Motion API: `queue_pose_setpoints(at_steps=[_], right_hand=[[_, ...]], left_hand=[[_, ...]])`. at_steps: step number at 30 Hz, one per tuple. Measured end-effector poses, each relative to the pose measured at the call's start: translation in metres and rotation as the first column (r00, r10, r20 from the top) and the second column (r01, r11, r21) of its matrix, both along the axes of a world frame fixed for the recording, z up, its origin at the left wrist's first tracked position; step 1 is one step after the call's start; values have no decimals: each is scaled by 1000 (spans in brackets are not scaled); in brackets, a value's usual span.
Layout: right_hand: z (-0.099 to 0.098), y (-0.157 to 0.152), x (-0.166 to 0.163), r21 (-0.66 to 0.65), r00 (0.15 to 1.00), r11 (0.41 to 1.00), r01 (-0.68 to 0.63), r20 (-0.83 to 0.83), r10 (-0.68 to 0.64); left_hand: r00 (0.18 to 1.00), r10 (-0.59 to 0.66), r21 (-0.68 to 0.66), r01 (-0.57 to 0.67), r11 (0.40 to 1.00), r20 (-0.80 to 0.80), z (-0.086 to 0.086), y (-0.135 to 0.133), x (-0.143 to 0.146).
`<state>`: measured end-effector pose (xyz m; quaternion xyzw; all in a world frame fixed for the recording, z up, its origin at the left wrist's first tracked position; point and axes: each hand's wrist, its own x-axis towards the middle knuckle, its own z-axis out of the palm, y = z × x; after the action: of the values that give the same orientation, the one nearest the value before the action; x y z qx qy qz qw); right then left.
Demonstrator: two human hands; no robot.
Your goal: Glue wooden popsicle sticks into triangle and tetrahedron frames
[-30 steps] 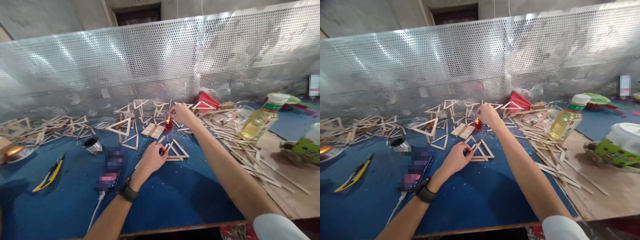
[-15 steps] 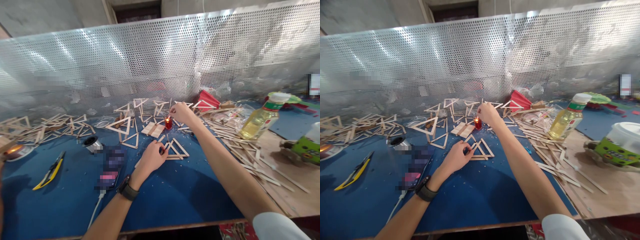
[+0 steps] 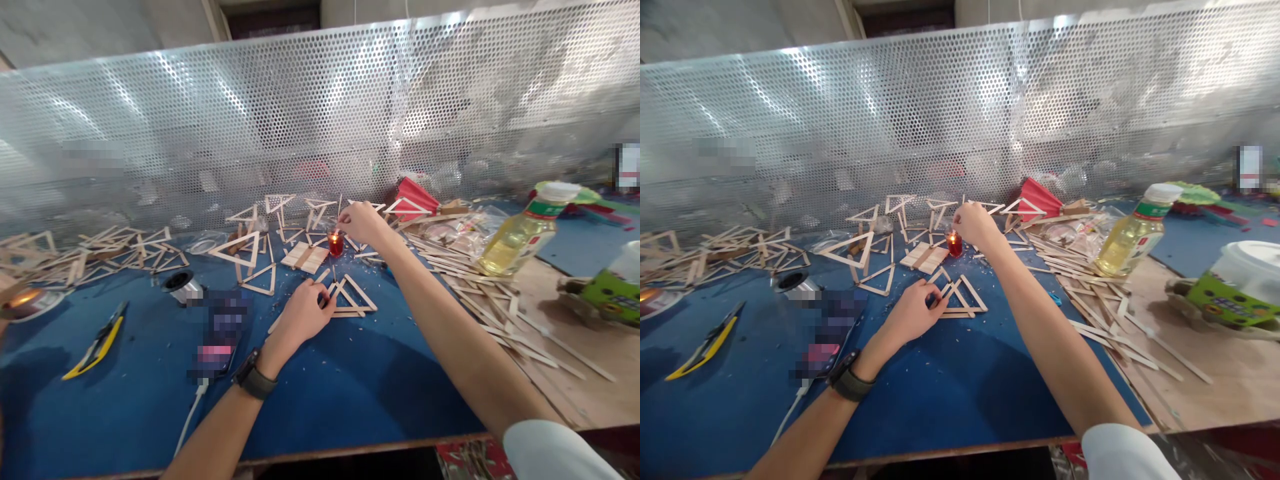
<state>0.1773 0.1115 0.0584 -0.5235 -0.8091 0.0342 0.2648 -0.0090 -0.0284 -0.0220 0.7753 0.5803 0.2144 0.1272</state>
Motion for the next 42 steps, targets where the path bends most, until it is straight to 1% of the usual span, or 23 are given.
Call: queue_pose_setpoints(at_steps=[8, 19, 25, 32, 42], right_hand=[[0, 0, 1, 0, 1000, 1000, 0, 1, 0], [2, -1, 1, 32, 1000, 999, -8, 26, 7], [0, 3, 1, 8, 1000, 1000, -6, 15, 6], [-2, 4, 1, 29, 1000, 1000, -12, -12, 12], [-2, 6, 0, 6, 1000, 1000, -14, 4, 14]], left_hand=[[1000, -21, 13, 22, 1000, -23, -1, -1, -1], [1000, 21, 38, -20, 999, -18, 0, -2, 6], [999, 36, 47, -35, 998, -6, -3, -1, 6], [1000, 17, 52, -16, 999, -13, -3, -1, 4], [1000, 27, 60, -27, 998, 0, -6, 0, 2]])
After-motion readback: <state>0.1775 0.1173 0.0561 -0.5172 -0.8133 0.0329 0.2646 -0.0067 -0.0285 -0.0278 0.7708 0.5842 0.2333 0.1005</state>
